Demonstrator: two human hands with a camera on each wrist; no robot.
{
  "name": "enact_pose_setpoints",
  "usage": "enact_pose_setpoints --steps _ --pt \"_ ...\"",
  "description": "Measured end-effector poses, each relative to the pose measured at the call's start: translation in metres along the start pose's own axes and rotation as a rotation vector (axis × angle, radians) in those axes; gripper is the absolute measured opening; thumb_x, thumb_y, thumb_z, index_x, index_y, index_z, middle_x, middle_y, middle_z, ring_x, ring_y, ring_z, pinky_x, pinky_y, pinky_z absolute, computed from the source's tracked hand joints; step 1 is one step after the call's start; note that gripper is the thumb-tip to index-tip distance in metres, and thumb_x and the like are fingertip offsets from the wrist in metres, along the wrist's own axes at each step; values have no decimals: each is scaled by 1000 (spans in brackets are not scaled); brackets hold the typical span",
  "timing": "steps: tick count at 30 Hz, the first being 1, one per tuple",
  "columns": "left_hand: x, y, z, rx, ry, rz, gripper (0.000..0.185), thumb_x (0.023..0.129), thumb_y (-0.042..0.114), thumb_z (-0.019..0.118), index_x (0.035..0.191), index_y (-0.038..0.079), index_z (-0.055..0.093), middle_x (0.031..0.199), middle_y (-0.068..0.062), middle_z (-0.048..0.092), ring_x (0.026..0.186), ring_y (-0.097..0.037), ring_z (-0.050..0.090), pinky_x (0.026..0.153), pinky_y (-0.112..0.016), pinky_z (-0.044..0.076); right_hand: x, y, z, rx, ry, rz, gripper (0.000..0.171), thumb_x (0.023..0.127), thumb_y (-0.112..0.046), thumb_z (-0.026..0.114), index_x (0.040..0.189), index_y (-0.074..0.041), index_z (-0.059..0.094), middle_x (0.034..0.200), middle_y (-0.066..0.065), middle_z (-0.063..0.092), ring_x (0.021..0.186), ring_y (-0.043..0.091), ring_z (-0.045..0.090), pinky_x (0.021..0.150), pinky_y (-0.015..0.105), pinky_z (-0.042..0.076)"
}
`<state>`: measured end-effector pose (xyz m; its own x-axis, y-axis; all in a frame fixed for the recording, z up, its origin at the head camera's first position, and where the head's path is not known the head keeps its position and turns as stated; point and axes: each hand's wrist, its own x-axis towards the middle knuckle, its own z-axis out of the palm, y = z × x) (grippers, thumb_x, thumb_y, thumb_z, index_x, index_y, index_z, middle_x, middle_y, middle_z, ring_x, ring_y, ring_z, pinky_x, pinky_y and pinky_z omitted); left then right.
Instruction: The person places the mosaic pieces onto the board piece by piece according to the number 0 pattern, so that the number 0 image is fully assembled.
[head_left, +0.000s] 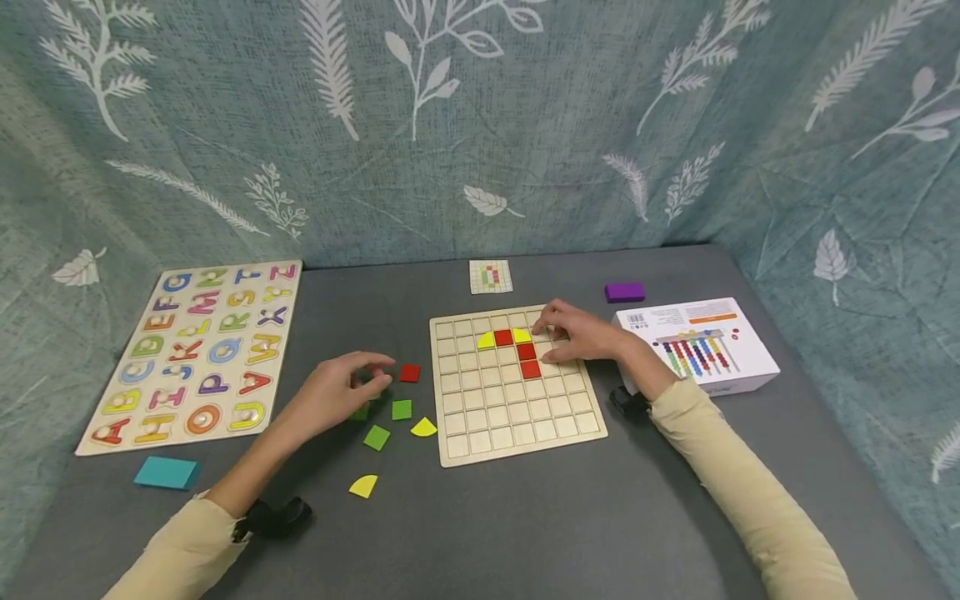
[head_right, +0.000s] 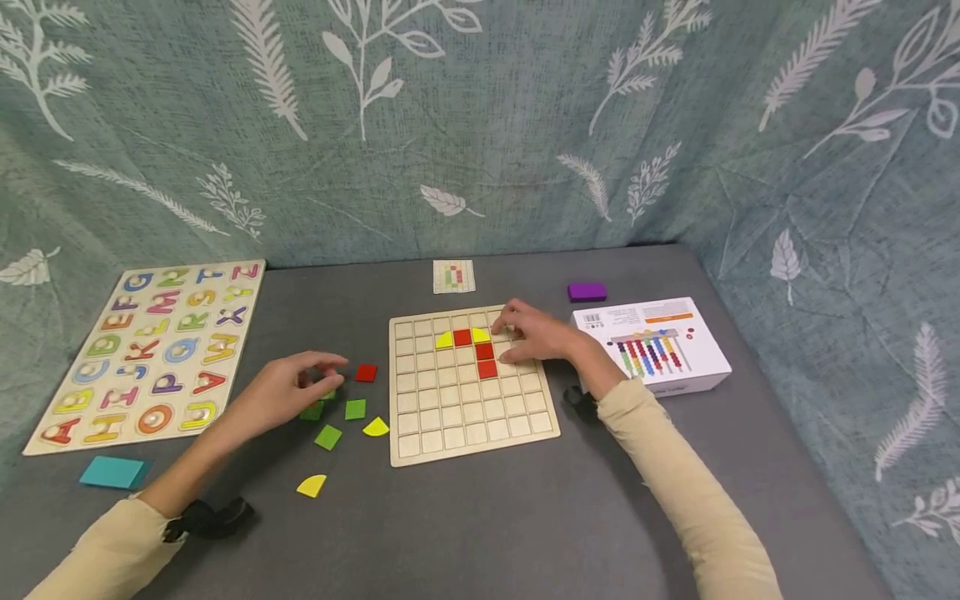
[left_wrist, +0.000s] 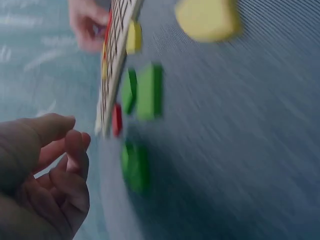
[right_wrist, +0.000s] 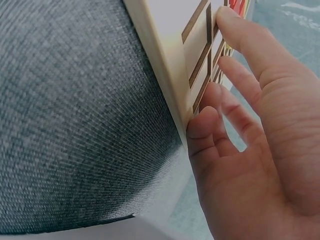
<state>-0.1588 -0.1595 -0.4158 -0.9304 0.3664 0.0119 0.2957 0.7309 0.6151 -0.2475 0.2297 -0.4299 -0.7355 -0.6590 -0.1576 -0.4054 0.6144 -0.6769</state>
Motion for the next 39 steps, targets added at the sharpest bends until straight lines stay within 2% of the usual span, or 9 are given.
enact_pose_setpoints --steps 5,11,14,20,26,34,39 --pt "-15 -22 -5 -49 51 -25 30 94 17 65 120 4 65 94 -8 64 53 -3 43 50 -23 36 0 -1 0 -3 0 8 40 87 -19 73 123 -6 61 126 11 45 105 25 53 94 42 46" --pt "-18 -26 1 -64 88 -25 30 92 16 67 119 4 66 98 -9 65 57 -3 43 52 -22 36 0 -1 0 3 -1 16 40 87 -18 73 123 -6 60 126 11 45 105 25 53 95 42 45" --pt "-13 -20 4 -61 75 -31 31 92 17 67 121 6 65 103 -11 65 61 -4 46 55 -22 38 0 0 0 -5 1 16 40 87 -18 73 123 -6 60 126 11 45 106 25 53 96 42 45" --pt "5 -10 13 33 76 45 31 90 16 70 120 8 67 109 -10 63 79 -14 58 66 -28 44 -1 -1 0 -12 -1 14 41 87 -19 73 124 -6 60 126 11 45 107 26 54 96 43 46" --pt "23 -17 14 -41 13 46 31 91 17 68 121 7 66 115 -12 63 86 -20 62 71 -31 48 -1 -1 0 -15 -2 22 41 88 -20 73 124 -8 61 128 10 44 109 26 54 97 43 46" --pt "39 -33 15 -144 41 -6 30 96 22 61 122 6 65 119 -16 64 99 -28 63 82 -37 49 0 0 1 5 -12 23 40 88 -19 72 124 -7 60 128 11 44 109 27 53 97 43 45" --pt "43 -36 15 -200 -6 -22 35 98 26 59 126 5 63 118 -16 65 99 -25 61 82 -33 48 0 0 0 11 -12 20 40 88 -19 72 125 -7 60 128 11 43 109 27 53 98 43 44"
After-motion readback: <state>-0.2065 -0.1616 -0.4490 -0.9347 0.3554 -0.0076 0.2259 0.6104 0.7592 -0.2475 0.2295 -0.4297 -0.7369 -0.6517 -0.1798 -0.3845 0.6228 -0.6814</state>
